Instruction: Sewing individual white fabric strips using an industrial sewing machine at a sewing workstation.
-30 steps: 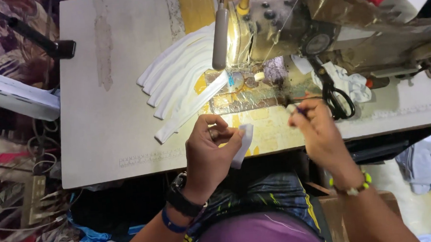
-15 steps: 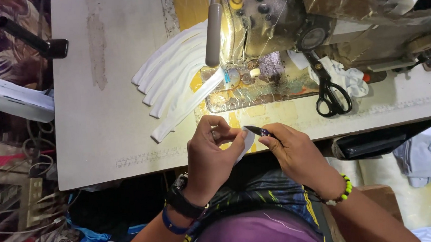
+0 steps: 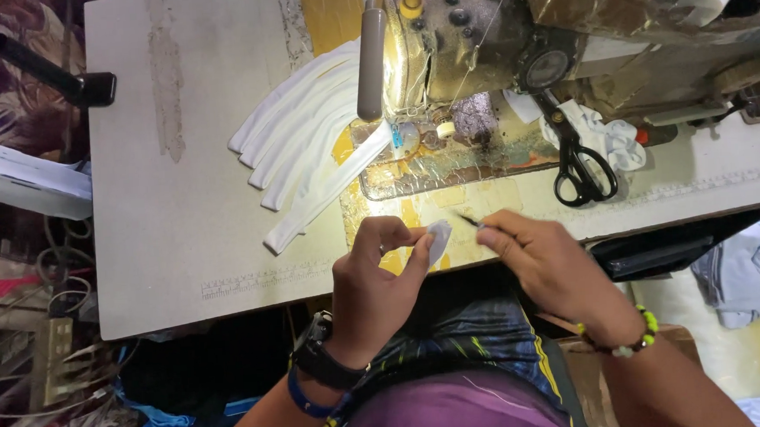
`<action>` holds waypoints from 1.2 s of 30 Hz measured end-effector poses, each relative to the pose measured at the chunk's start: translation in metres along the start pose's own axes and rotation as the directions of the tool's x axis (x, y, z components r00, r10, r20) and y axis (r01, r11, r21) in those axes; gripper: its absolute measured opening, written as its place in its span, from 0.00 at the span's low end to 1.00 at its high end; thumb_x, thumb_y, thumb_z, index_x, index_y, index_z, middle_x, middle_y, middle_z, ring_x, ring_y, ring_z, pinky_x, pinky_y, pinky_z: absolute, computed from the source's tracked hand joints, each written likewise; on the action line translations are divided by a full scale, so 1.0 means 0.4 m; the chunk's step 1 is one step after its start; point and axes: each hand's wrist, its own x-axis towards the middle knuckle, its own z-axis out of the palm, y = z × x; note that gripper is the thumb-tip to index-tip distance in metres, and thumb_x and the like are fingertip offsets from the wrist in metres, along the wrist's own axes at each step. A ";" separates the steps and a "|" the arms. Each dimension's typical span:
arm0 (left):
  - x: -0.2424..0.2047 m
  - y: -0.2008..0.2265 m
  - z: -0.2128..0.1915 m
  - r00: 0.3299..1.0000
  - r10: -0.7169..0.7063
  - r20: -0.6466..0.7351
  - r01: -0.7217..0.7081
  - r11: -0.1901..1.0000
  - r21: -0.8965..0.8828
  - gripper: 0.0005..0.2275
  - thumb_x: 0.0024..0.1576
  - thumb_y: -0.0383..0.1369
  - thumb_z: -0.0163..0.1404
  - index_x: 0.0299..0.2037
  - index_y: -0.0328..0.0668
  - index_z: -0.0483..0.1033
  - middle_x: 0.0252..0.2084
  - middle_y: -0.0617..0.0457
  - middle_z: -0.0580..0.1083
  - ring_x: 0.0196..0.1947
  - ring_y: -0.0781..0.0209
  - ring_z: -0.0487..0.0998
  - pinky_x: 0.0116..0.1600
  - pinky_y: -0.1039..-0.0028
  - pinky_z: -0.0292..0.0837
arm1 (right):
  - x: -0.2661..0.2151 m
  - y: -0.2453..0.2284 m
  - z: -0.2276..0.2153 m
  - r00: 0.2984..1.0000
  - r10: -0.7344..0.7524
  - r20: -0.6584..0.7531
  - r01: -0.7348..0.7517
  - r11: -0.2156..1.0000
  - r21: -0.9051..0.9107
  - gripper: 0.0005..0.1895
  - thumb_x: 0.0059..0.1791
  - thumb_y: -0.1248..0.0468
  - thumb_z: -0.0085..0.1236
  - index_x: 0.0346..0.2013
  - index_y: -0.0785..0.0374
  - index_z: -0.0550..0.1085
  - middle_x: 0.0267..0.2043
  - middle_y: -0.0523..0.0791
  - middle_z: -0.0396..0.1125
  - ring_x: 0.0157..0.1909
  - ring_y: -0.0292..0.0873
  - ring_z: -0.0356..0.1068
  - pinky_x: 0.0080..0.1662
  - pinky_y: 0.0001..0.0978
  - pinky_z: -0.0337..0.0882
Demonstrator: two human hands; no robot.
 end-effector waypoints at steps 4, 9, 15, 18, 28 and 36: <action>0.003 -0.021 -0.002 0.999 -0.036 0.008 0.036 0.999 0.011 0.13 0.57 0.28 0.61 0.42 0.45 0.66 0.40 0.38 0.82 0.44 0.30 0.83 0.38 0.53 0.84 | 0.037 0.044 -0.035 1.000 -0.012 -0.002 0.012 1.000 0.026 0.12 0.56 0.56 0.51 0.43 0.57 0.81 0.23 0.51 0.74 0.30 0.42 0.68 0.37 0.42 0.71; -0.002 -0.010 0.000 0.998 -0.067 0.014 0.067 0.998 -0.001 0.13 0.57 0.29 0.61 0.41 0.46 0.67 0.39 0.38 0.82 0.44 0.30 0.83 0.37 0.52 0.84 | 0.011 0.013 -0.046 0.996 0.048 0.070 -0.061 0.978 0.200 0.14 0.56 0.59 0.50 0.41 0.64 0.81 0.15 0.44 0.62 0.24 0.38 0.60 0.30 0.31 0.64; -0.004 -0.015 0.012 1.000 0.014 0.022 -0.015 0.999 0.037 0.13 0.57 0.28 0.61 0.43 0.47 0.67 0.39 0.38 0.82 0.43 0.29 0.83 0.33 0.54 0.84 | 0.003 -0.070 -0.020 0.981 0.017 0.193 -0.047 0.988 0.150 0.16 0.55 0.59 0.49 0.42 0.61 0.84 0.15 0.43 0.59 0.23 0.37 0.56 0.29 0.32 0.63; 0.000 -0.023 0.015 1.000 0.019 0.017 -0.019 0.999 0.038 0.12 0.57 0.28 0.60 0.43 0.46 0.67 0.38 0.38 0.82 0.43 0.29 0.83 0.33 0.55 0.84 | 0.009 -0.055 -0.016 0.984 -0.012 0.175 -0.014 0.989 0.144 0.15 0.55 0.58 0.49 0.40 0.58 0.84 0.14 0.42 0.60 0.23 0.36 0.58 0.30 0.30 0.64; -0.007 -0.038 0.011 1.000 -0.012 0.028 0.012 1.000 0.009 0.12 0.58 0.29 0.60 0.40 0.45 0.66 0.39 0.38 0.82 0.45 0.30 0.83 0.36 0.53 0.84 | 0.152 0.215 -0.028 0.966 0.046 -0.253 -0.160 0.877 -0.454 0.21 0.59 0.45 0.45 0.53 0.56 0.75 0.36 0.54 0.75 0.44 0.59 0.75 0.44 0.51 0.72; -0.029 -0.040 0.031 0.989 0.137 -0.047 -0.141 0.985 -0.102 0.10 0.57 0.27 0.60 0.37 0.43 0.68 0.36 0.40 0.83 0.40 0.38 0.86 0.38 0.56 0.84 | 0.036 -0.064 -0.023 0.922 -0.384 0.037 0.381 0.922 0.075 0.22 0.45 0.62 0.66 0.54 0.61 0.79 0.42 0.54 0.77 0.46 0.54 0.77 0.50 0.49 0.76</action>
